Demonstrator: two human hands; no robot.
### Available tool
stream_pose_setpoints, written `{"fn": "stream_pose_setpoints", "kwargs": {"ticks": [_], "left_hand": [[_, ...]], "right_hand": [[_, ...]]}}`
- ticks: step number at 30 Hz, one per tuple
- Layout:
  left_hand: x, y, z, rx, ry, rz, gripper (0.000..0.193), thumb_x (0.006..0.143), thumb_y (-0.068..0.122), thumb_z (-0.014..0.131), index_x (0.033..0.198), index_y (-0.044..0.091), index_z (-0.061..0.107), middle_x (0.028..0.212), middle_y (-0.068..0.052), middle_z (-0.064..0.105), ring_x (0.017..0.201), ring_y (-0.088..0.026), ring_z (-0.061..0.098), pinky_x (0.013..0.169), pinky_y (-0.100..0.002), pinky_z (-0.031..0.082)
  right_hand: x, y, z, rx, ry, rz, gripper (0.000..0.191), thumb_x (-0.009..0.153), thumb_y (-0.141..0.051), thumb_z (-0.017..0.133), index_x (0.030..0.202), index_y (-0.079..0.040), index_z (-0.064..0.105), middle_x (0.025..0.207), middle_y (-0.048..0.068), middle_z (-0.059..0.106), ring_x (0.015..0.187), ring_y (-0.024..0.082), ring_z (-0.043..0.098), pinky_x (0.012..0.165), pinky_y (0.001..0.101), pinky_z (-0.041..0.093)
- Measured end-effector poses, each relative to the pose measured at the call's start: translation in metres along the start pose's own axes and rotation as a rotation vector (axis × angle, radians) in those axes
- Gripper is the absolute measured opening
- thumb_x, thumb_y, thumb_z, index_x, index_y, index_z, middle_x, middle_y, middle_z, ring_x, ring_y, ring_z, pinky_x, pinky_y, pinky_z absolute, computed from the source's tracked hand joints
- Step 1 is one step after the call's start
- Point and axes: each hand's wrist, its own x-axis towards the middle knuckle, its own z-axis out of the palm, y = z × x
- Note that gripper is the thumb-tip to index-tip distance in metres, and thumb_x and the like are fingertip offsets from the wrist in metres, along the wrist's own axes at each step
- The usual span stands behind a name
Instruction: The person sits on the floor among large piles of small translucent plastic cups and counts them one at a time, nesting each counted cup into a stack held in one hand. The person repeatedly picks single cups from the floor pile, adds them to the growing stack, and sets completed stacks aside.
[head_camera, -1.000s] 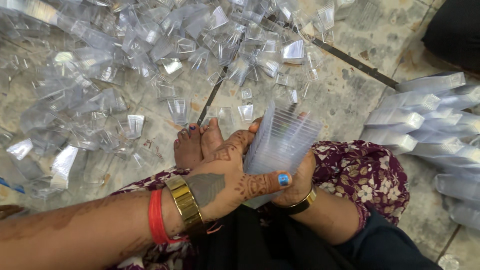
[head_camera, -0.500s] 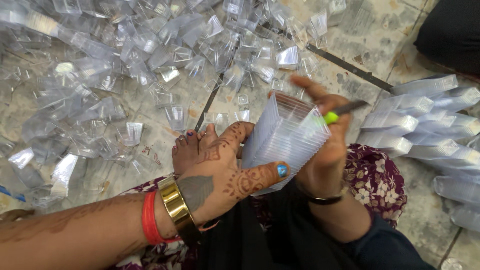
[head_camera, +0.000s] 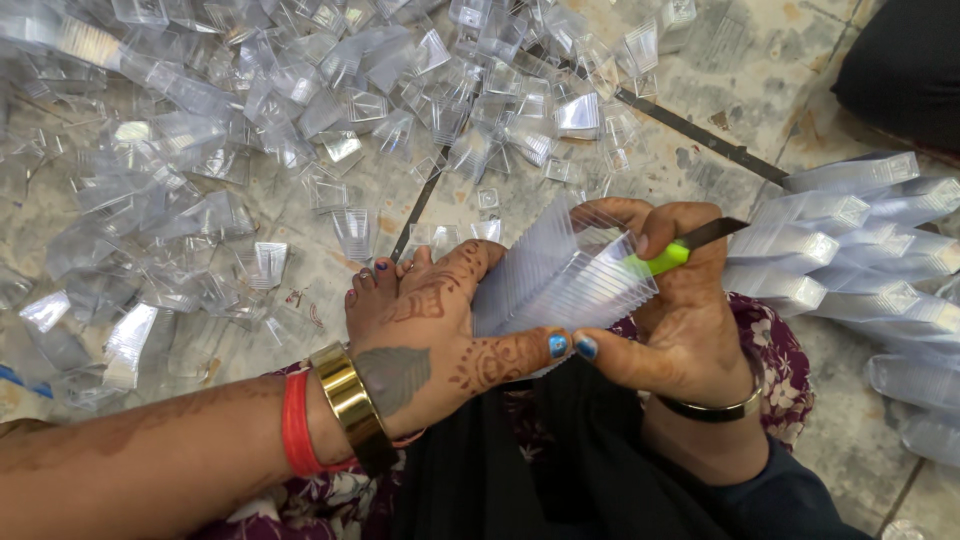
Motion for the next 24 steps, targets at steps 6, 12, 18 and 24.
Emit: {"fn": "stream_pose_setpoints", "kwargs": {"ticks": [6,12,18,24], "left_hand": [[0.002,-0.008,0.004,-0.052,0.029,0.141,0.095,0.068,0.086,0.065,0.134,0.018,0.062,0.123,-0.01,0.072,0.117,-0.036,0.06,0.102,-0.056,0.032],[0.017,-0.031,0.021,-0.149,-0.031,0.063,0.084,0.067,0.077,0.063,0.127,0.018,0.061,0.121,-0.008,0.071,0.115,-0.028,0.065,0.103,-0.047,0.038],[0.043,-0.059,0.002,-0.922,0.162,-0.13,0.079,0.089,0.025,0.073,0.158,0.023,0.036,0.123,-0.015,0.063,0.107,-0.028,0.068,0.082,-0.047,0.056],[0.034,-0.054,-0.004,-1.53,0.343,0.176,0.048,0.101,0.019,0.059,0.145,0.01,0.042,0.126,-0.013,0.061,0.114,-0.028,0.065,0.088,-0.052,0.059]], "right_hand": [[-0.003,-0.001,0.003,0.045,0.204,-0.016,0.066,0.082,-0.011,0.087,0.127,-0.015,0.04,0.119,0.006,0.046,0.131,0.026,0.049,0.109,0.0413,0.053],[0.0,0.006,-0.023,-0.001,0.28,-0.113,0.062,0.087,-0.007,0.081,0.132,-0.016,0.039,0.122,0.005,0.046,0.128,0.021,0.051,0.11,0.0372,0.048],[0.011,-0.001,-0.044,-0.417,-0.01,0.026,0.06,0.083,-0.012,0.071,0.133,-0.01,0.039,0.14,0.015,0.053,0.126,0.024,0.053,0.108,0.0383,0.049],[0.016,0.009,-0.008,-0.429,-0.388,0.239,0.08,0.08,-0.028,0.07,0.147,-0.002,0.034,0.13,0.015,0.051,0.105,0.023,0.062,0.09,0.0342,0.055]]}}
